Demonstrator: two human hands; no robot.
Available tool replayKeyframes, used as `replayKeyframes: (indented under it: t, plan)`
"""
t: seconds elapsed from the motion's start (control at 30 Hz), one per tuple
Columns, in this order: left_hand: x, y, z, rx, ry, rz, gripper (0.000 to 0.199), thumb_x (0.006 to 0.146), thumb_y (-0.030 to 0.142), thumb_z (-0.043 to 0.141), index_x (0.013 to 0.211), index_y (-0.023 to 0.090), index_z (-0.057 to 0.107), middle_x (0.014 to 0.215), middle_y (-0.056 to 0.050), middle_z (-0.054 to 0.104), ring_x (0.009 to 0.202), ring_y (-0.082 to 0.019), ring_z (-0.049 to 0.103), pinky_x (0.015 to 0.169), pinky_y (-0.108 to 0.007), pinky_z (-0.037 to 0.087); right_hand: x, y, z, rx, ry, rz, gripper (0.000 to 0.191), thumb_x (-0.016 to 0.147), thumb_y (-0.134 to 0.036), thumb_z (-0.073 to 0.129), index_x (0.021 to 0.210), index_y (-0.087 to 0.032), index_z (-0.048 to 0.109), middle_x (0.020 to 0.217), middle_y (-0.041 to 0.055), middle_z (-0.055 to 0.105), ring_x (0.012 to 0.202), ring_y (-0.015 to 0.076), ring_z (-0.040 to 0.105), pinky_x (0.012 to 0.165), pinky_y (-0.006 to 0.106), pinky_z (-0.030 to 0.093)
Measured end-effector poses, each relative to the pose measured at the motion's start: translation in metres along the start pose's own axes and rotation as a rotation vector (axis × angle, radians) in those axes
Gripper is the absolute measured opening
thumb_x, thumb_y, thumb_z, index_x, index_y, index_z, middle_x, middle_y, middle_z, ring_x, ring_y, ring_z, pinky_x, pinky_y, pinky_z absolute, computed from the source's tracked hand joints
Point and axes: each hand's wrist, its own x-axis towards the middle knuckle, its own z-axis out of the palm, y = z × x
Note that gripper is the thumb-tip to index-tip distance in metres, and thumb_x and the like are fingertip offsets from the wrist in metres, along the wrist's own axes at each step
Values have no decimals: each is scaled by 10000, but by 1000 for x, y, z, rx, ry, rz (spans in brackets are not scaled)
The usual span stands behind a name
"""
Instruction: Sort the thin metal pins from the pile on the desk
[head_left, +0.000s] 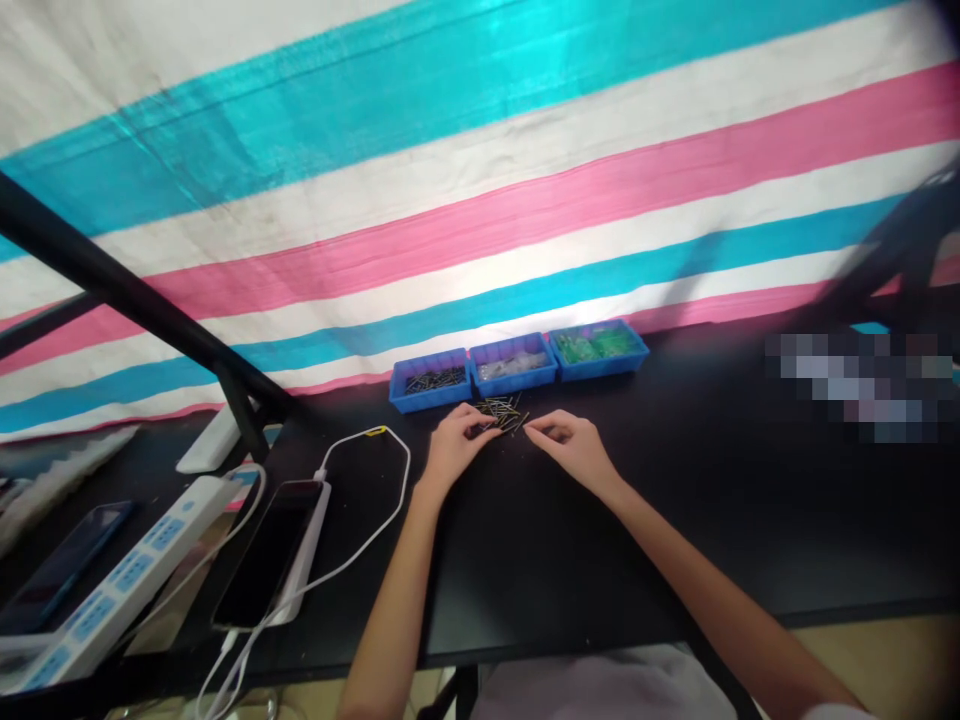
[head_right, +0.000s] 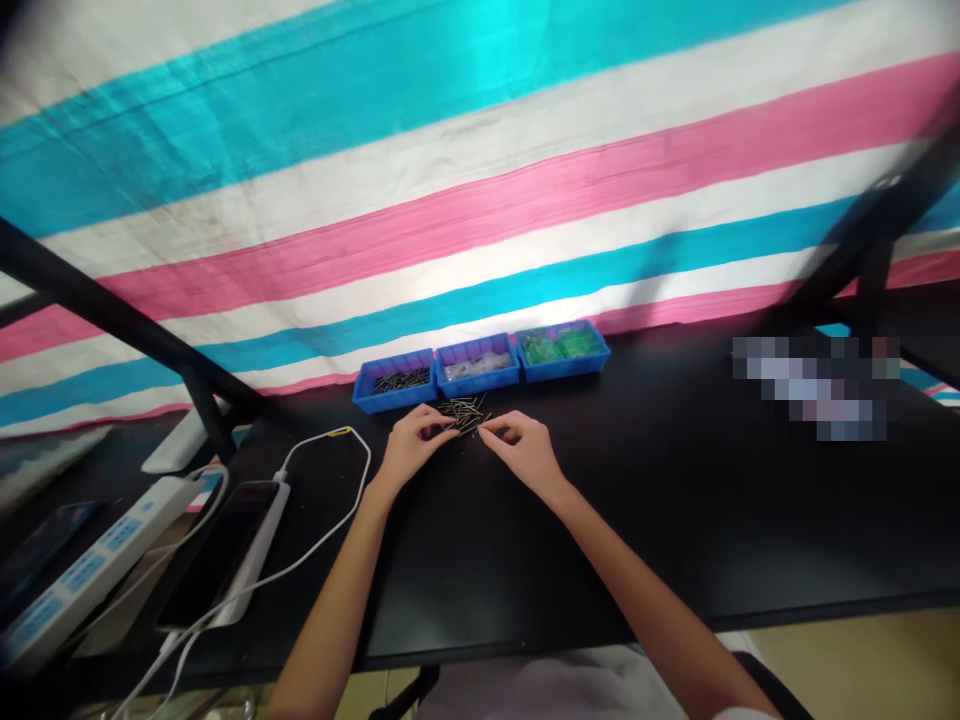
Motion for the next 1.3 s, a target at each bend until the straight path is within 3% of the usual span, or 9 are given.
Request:
replayKeyframes:
  t: [0.17, 0.53, 0.67, 0.77, 0.97, 1.3]
  plan:
    - [-4, 7, 11, 132, -64, 43, 160, 750, 327, 649, 895, 278, 693, 856, 11, 594, 818, -142, 568, 586, -214, 394, 0, 0, 0, -2, 7, -9, 149, 744, -317, 624, 775, -190, 696, 801, 36, 671, 585, 140, 577, 566, 253, 463]
    - [-3, 10, 16, 216, 10, 47, 143, 805, 322, 567, 799, 241, 684, 838, -12, 588, 814, -152, 551, 566, -220, 385, 0, 0, -1, -80, 15, -42, 123, 752, -297, 623, 782, -209, 703, 802, 20, 653, 572, 122, 552, 578, 247, 448]
    - [-2, 14, 15, 72, 94, 36, 152, 787, 352, 588, 804, 235, 684, 825, -13, 587, 666, -124, 533, 540, -218, 387, 1, 0, -1, -79, 37, -15, 195, 746, -306, 627, 911, -223, 690, 910, 35, 647, 547, 107, 549, 560, 247, 460]
    - [-2, 20, 20, -108, 63, 53, 144, 758, 347, 625, 791, 223, 689, 807, -12, 578, 578, -102, 482, 508, -217, 375, 2, 0, -2, -44, 49, -3, 280, 750, -316, 627, 1014, -225, 659, 926, 39, 645, 564, 110, 568, 568, 246, 470]
    - [-4, 34, 32, -291, -29, 61, 128, 737, 318, 652, 760, 202, 701, 772, -18, 574, 543, -88, 422, 493, -223, 347, 3, -2, -5, 67, -4, -20, 157, 780, -309, 600, 796, -191, 702, 787, 27, 670, 635, 139, 602, 579, 237, 472]
    - [-5, 40, 32, -444, 19, -12, 135, 728, 318, 659, 780, 195, 685, 743, -14, 550, 572, -101, 445, 466, -215, 318, 2, -4, -4, 116, -4, -51, 153, 760, -342, 640, 798, -227, 733, 762, 19, 651, 651, 142, 588, 569, 233, 446]
